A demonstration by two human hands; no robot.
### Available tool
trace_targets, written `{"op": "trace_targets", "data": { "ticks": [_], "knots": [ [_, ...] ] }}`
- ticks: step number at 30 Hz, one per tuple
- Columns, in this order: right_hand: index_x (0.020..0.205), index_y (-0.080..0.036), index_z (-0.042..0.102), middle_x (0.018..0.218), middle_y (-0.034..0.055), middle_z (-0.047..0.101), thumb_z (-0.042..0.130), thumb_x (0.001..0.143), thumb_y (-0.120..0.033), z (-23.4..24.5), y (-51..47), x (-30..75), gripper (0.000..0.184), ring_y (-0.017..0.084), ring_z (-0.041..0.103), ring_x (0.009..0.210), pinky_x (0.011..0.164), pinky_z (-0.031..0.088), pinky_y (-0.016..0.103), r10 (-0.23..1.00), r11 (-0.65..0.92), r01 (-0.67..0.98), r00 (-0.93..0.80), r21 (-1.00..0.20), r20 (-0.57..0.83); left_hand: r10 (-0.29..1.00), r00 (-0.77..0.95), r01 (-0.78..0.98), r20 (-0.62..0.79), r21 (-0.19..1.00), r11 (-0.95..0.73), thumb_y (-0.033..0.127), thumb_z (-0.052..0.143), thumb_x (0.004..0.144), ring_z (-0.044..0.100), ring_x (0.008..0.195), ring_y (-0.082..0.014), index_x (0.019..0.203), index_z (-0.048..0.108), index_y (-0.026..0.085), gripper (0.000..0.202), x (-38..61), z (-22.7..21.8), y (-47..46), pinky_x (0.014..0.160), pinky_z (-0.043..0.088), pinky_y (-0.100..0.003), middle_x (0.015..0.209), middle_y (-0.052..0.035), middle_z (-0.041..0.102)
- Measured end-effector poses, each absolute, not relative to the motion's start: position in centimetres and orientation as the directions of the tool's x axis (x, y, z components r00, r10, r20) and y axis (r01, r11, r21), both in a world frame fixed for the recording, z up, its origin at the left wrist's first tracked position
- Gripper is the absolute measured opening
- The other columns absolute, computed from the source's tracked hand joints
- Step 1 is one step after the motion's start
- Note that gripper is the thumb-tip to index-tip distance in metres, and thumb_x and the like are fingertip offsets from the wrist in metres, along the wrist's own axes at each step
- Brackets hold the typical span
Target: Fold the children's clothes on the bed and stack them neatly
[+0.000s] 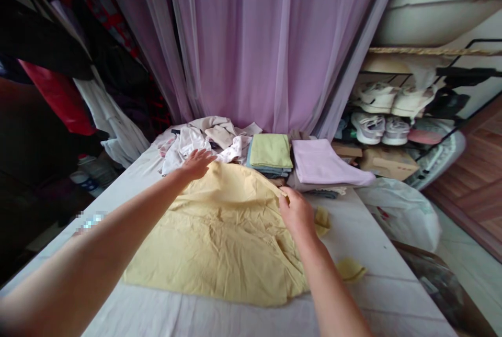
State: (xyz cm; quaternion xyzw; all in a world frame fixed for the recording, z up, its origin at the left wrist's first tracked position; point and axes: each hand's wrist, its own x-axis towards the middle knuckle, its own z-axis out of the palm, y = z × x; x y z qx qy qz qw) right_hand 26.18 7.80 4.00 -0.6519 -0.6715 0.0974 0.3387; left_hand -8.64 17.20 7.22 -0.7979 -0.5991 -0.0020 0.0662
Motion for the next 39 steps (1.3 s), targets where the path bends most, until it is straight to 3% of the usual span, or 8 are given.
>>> {"op": "trace_targets", "data": {
  "ticks": [5, 8, 10, 13, 20, 26, 31, 39],
  "knots": [
    [0.098, -0.023, 0.073, 0.085, 0.0064, 0.075, 0.045, 0.084, -0.032, 4.4, 8.0, 26.4, 0.032, 0.019, 0.068, 0.068, 0.059, 0.047, 0.026, 0.921, 0.193, 0.819, 0.038, -0.541, 0.387, 0.954, 0.280, 0.959, 0.104, -0.070, -0.274, 0.019, 0.060, 0.081, 0.047, 0.133, -0.0305, 0.104, 0.071, 0.022, 0.025, -8.8, 7.4, 18.9, 0.117, 0.020, -0.050, 0.124, -0.0109, 0.066],
    [0.096, -0.024, 0.073, 0.078, 0.0052, 0.075, 0.044, 0.084, -0.033, 4.4, 8.1, 26.6, 0.032, 0.019, 0.067, 0.066, 0.058, 0.046, 0.026, 0.910, 0.215, 0.813, 0.035, -0.541, 0.414, 0.956, 0.261, 0.964, 0.137, -0.085, -0.251, 0.021, 0.051, 0.087, 0.061, 0.112, -0.0279, 0.100, 0.070, 0.020, 0.023, -9.9, 9.5, 19.1, 0.112, 0.029, -0.048, 0.104, -0.0106, 0.072],
    [0.097, -0.023, 0.073, 0.070, 0.0048, 0.073, 0.044, 0.084, -0.034, 4.4, 8.0, 26.6, 0.033, 0.021, 0.067, 0.066, 0.057, 0.045, 0.027, 0.905, 0.195, 0.824, 0.057, -0.531, 0.421, 0.957, 0.227, 0.973, 0.179, -0.091, -0.214, 0.025, 0.047, 0.089, 0.065, 0.099, -0.0269, 0.101, 0.069, 0.021, 0.024, -10.8, 11.6, 18.7, 0.100, 0.040, -0.044, 0.096, -0.0090, 0.072],
    [0.098, -0.023, 0.073, 0.067, 0.0053, 0.072, 0.045, 0.083, -0.036, 4.7, 7.7, 26.5, 0.034, 0.022, 0.067, 0.067, 0.057, 0.044, 0.028, 0.894, 0.161, 0.844, 0.094, -0.511, 0.437, 0.945, 0.218, 0.975, 0.243, -0.107, -0.197, 0.029, 0.046, 0.092, 0.066, 0.092, -0.0258, 0.102, 0.068, 0.022, 0.025, -11.8, 14.7, 17.3, 0.086, 0.046, -0.037, 0.095, -0.0075, 0.071],
    [0.096, -0.022, 0.075, 0.075, 0.0066, 0.074, 0.049, 0.082, -0.034, 5.9, 6.3, 26.3, 0.032, 0.020, 0.065, 0.065, 0.059, 0.044, 0.026, 0.884, 0.168, 0.845, 0.099, -0.507, 0.457, 0.916, 0.270, 0.959, 0.296, -0.168, -0.228, 0.026, 0.045, 0.093, 0.063, 0.100, -0.0228, 0.099, 0.067, 0.021, 0.024, -11.8, 18.2, 12.1, 0.089, 0.044, -0.033, 0.098, -0.0068, 0.069],
    [0.091, -0.024, 0.076, 0.089, 0.0060, 0.076, 0.049, 0.081, -0.029, 5.3, 3.9, 26.9, 0.029, 0.020, 0.067, 0.075, 0.068, 0.050, 0.029, 0.874, 0.290, 0.820, -0.016, -0.494, 0.486, 0.913, 0.277, 0.960, 0.301, -0.043, -0.278, 0.032, 0.048, 0.091, 0.063, 0.095, -0.0233, 0.090, 0.067, 0.024, 0.020, -13.6, 16.8, 6.1, 0.090, 0.044, -0.035, 0.089, -0.0054, 0.068],
    [0.091, -0.025, 0.075, 0.099, 0.0051, 0.073, 0.045, 0.083, -0.023, 3.6, 1.7, 27.0, 0.031, 0.019, 0.067, 0.085, 0.076, 0.051, 0.030, 0.860, 0.342, 0.824, -0.081, -0.452, 0.504, 0.921, 0.302, 0.950, 0.246, 0.002, -0.312, 0.034, 0.050, 0.090, 0.062, 0.087, -0.0229, 0.090, 0.067, 0.025, 0.019, -15.4, 13.5, 0.5, 0.081, 0.046, -0.034, 0.084, -0.0051, 0.067],
    [0.085, -0.025, 0.071, 0.097, 0.0027, 0.072, 0.047, 0.079, -0.014, 1.5, -0.6, 27.1, 0.027, 0.017, 0.064, 0.076, 0.062, 0.045, 0.028, 0.881, 0.316, 0.875, -0.128, -0.367, 0.455, 0.933, 0.318, 0.935, 0.170, 0.110, -0.338, 0.020, 0.051, 0.086, 0.062, 0.087, -0.0198, 0.090, 0.066, 0.024, 0.016, -14.6, 8.7, -5.7, 0.080, 0.048, -0.031, 0.090, -0.0045, 0.070]
  ]
}}
